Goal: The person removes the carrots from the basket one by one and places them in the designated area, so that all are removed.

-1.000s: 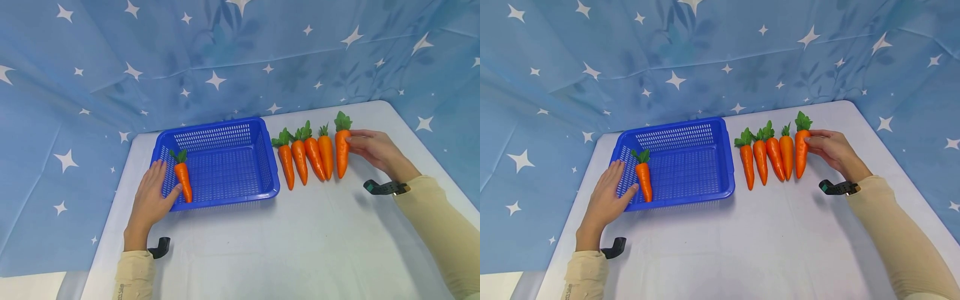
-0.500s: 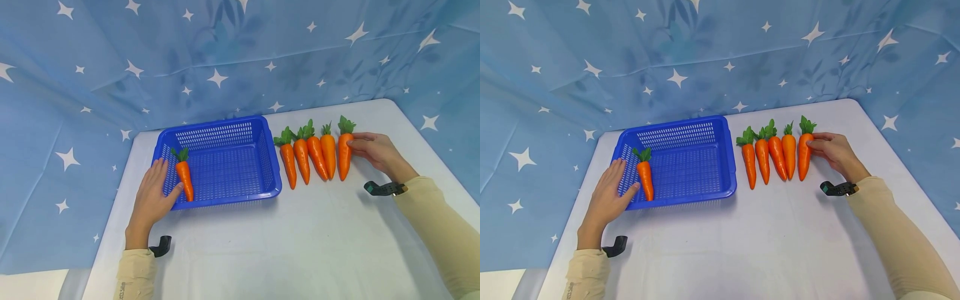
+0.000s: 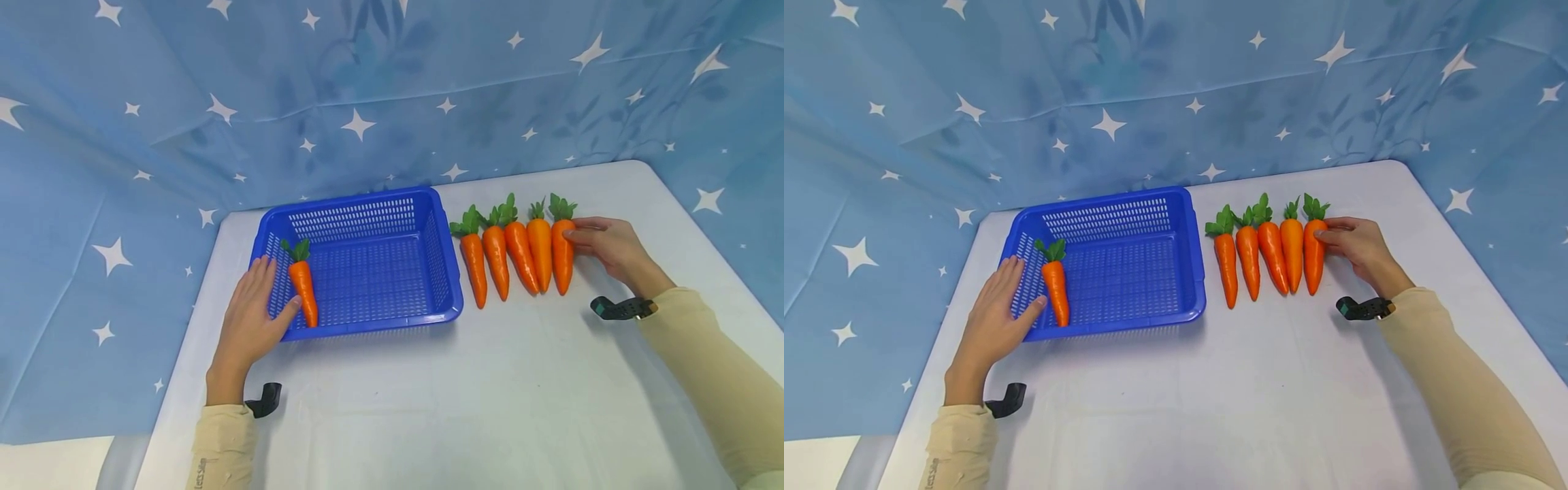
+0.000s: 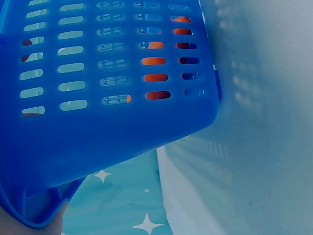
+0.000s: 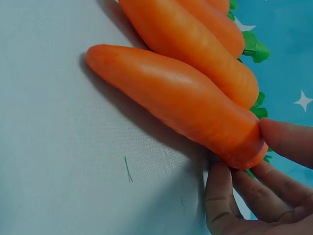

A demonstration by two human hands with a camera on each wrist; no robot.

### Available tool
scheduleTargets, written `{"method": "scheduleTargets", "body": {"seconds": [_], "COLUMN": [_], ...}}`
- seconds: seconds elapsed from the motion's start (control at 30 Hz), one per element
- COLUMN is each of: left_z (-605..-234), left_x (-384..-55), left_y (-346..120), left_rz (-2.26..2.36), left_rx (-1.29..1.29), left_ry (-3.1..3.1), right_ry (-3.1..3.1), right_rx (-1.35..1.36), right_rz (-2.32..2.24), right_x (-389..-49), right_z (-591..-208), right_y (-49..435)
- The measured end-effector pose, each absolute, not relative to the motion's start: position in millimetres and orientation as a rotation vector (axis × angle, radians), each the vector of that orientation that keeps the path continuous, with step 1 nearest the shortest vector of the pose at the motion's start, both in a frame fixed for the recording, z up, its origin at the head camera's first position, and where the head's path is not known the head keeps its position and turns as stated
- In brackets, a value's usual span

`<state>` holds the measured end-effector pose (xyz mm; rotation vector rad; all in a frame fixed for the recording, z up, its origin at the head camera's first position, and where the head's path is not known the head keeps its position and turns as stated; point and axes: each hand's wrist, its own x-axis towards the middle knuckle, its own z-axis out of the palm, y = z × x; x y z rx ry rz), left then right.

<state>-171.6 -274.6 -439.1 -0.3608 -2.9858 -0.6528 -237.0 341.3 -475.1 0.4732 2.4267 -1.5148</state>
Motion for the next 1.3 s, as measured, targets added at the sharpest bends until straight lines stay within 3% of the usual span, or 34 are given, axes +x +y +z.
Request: {"method": "scheduleTargets", "body": {"seconds": [0.77, 1.3], "left_z": [-439, -438], "left_x": [-174, -173], "left_y": [-273, -274], "left_rz": [-0.653, -0.661], "left_rx": [-0.364, -0.336], "left_ry": [-2.983, -2.998], "right_ry": [2.475, 2.495], "right_rx": [0.515, 0.654], "right_rz": [-1.456, -1.786], "right_x": [-240, -244], "right_z": [-479, -468], "right_y": [350, 344]}}
